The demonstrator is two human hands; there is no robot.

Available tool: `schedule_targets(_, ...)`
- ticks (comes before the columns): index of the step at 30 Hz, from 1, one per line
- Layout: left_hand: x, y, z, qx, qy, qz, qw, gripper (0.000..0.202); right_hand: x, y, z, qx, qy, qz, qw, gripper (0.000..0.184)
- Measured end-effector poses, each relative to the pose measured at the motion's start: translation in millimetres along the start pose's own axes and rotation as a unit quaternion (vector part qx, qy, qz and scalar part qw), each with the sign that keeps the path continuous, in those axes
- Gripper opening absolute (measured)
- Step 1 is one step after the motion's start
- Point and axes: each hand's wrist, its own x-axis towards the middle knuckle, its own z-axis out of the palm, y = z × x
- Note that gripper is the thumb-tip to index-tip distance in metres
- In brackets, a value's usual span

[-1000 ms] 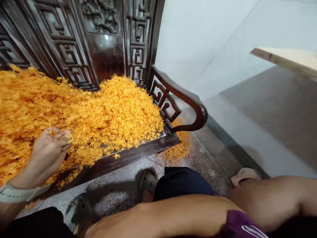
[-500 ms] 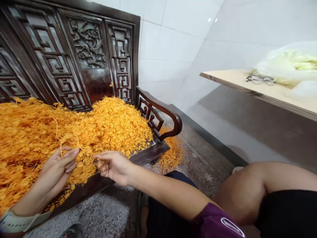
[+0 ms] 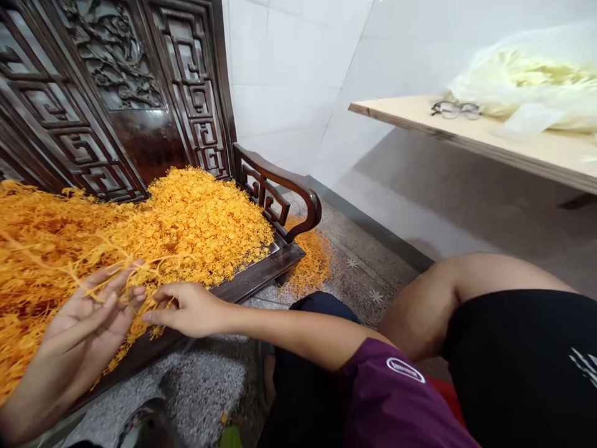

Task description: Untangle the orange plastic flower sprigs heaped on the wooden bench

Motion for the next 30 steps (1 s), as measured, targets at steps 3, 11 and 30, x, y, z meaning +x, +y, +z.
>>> schedule_targets(3,0.6,-2.9,-1.1,0.096,-0.007,0.079,0.992,0.060,1.4,-2.5,1.5,0.118,-0.008,0.010,0.993,0.044)
schedule_targets(11,-6.2,-6.9,0.0,0.103,-0.009,0.108,0.989,0.069,-1.1,-15.2,-5.9,0.091,0.020,-0.012,0.996,0.026)
schedule_targets(30,15.7,-8.8,-10.1,0.083,0.111,0.230,0.963,0.048,1.7,-11.9,-0.6,-0.110,-0.010,-0.142,0.984,0.043)
